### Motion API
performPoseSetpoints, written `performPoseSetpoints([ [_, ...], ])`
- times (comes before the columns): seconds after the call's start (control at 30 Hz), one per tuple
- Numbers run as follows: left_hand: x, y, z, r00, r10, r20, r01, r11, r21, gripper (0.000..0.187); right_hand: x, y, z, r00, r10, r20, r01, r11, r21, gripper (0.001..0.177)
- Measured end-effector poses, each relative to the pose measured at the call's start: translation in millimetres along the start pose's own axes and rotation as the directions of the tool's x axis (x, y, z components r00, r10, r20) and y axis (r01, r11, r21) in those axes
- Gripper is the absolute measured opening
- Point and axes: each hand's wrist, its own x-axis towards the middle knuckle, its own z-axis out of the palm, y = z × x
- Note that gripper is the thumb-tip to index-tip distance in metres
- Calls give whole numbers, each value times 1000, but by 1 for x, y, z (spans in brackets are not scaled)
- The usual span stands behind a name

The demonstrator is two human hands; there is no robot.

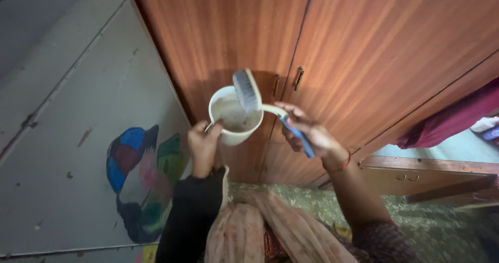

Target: The person scrubs the exterior of a wooden wardrobe with a brush dipped in soapy water from a white bucket. They repeatedly apply the brush to the surface, creating foam, and occasionally dip the brush back into the bucket to reload the cleaning solution.

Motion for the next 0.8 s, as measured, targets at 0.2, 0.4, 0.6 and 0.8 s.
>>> performPoseSetpoints([
  [0.2, 17, 23, 20, 999, -44, 32, 47, 995, -87, 28, 13, -9, 5, 956, 10, 294, -141, 893, 428, 56],
  [0.4, 25, 22, 31, 998, 15, 57, -13, 999, -48, 27, 25, -29, 22, 910, -415, 8, 410, 897, -167, 52],
  [0.6, 27, -3, 33, 998, -10, 66, 15, 997, -81, 26, 44, -86, 28, 540, -748, 386, 87, -406, -910, 41],
  [0.8, 11, -11, 21, 993, -68, 96, 74, 995, -62, 21, 35, -165, -61, 275, -905, 325, -284, -399, -872, 36],
])
